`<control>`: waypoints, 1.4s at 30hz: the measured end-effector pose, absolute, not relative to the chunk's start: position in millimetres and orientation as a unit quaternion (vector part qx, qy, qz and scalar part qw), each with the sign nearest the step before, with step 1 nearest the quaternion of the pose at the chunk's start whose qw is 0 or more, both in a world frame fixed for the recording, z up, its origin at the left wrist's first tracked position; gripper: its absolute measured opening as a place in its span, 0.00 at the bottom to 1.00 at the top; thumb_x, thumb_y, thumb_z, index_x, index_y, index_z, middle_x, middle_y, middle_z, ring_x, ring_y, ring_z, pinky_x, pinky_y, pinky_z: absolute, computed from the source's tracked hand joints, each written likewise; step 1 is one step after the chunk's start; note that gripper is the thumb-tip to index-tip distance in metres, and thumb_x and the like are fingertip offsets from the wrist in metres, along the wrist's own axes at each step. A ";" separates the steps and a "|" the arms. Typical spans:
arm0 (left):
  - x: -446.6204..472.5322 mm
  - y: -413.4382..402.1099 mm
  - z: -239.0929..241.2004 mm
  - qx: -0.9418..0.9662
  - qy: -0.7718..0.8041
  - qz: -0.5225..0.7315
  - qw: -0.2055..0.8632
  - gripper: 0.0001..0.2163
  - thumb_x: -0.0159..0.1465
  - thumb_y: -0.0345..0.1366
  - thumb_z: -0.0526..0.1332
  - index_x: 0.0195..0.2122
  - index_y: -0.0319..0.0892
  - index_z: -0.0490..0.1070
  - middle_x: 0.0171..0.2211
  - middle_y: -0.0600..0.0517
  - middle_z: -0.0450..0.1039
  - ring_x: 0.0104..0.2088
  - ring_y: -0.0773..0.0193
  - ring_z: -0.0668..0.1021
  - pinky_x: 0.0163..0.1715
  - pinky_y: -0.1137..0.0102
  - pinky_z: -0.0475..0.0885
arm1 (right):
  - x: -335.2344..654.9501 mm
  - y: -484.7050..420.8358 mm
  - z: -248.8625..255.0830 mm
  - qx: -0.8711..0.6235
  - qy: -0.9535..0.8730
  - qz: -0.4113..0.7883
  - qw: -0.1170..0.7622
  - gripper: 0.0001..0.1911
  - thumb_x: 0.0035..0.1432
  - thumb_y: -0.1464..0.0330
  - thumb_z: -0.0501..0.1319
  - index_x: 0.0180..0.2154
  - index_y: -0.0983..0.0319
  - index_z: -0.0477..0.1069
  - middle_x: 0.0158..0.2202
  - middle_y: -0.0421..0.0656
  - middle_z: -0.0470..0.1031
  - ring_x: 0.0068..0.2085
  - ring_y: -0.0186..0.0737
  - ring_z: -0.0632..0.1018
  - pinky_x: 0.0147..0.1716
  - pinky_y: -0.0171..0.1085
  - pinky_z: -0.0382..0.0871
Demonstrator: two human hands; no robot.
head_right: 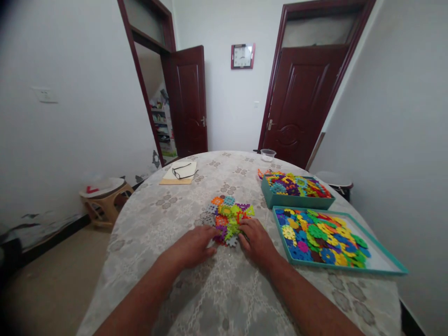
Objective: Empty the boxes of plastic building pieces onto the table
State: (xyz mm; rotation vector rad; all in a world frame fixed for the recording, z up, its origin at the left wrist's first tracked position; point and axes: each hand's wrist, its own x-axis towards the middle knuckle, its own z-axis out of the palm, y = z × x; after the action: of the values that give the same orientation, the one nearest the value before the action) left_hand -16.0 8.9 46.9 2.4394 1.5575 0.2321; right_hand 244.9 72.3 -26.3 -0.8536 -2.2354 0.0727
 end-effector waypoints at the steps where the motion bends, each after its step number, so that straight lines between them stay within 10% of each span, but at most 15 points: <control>1: -12.7 7.8 48.7 0.823 0.551 0.080 0.114 0.17 0.64 0.38 0.66 0.55 0.48 0.73 0.53 0.44 0.78 0.53 0.46 0.79 0.54 0.54 0.74 | 244.2 72.8 -26.1 -0.335 -0.866 0.027 0.370 0.10 0.69 0.69 0.59 0.48 0.60 0.77 0.50 0.51 0.79 0.53 0.50 0.78 0.57 0.54 0.73; 15: 22.9 -4.0 10.2 0.832 0.524 0.170 0.062 0.17 0.62 0.40 0.70 0.53 0.49 0.75 0.65 0.46 0.67 0.67 0.45 0.65 0.66 0.51 0.61 | 246.8 75.9 -22.7 -0.342 -0.847 0.023 0.407 0.10 0.67 0.69 0.62 0.49 0.58 0.77 0.51 0.51 0.78 0.55 0.52 0.76 0.58 0.55 0.73; 28: 19.9 -1.4 16.5 0.791 0.559 0.238 0.076 0.12 0.62 0.31 0.66 0.48 0.43 0.78 0.57 0.43 0.75 0.60 0.47 0.73 0.62 0.53 0.67 | 250.9 70.1 2.1 -0.360 -0.792 0.088 0.485 0.09 0.70 0.71 0.57 0.44 0.57 0.76 0.45 0.46 0.80 0.49 0.48 0.78 0.52 0.49 0.73; 42: 26.3 7.4 29.4 0.573 0.514 0.458 0.445 0.16 0.65 0.46 0.64 0.49 0.43 0.77 0.38 0.50 0.81 0.36 0.59 0.81 0.32 0.69 0.77 | 222.9 40.2 0.5 -0.289 -0.744 0.354 0.487 0.18 0.66 0.69 0.63 0.56 0.52 0.74 0.58 0.47 0.71 0.60 0.46 0.73 0.55 0.44 0.75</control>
State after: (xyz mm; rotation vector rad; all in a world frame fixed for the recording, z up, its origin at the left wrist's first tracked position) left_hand 26.3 7.4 29.4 1.4197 1.2745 1.1339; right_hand 222.9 40.2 0.5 -0.7020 -1.8103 0.8609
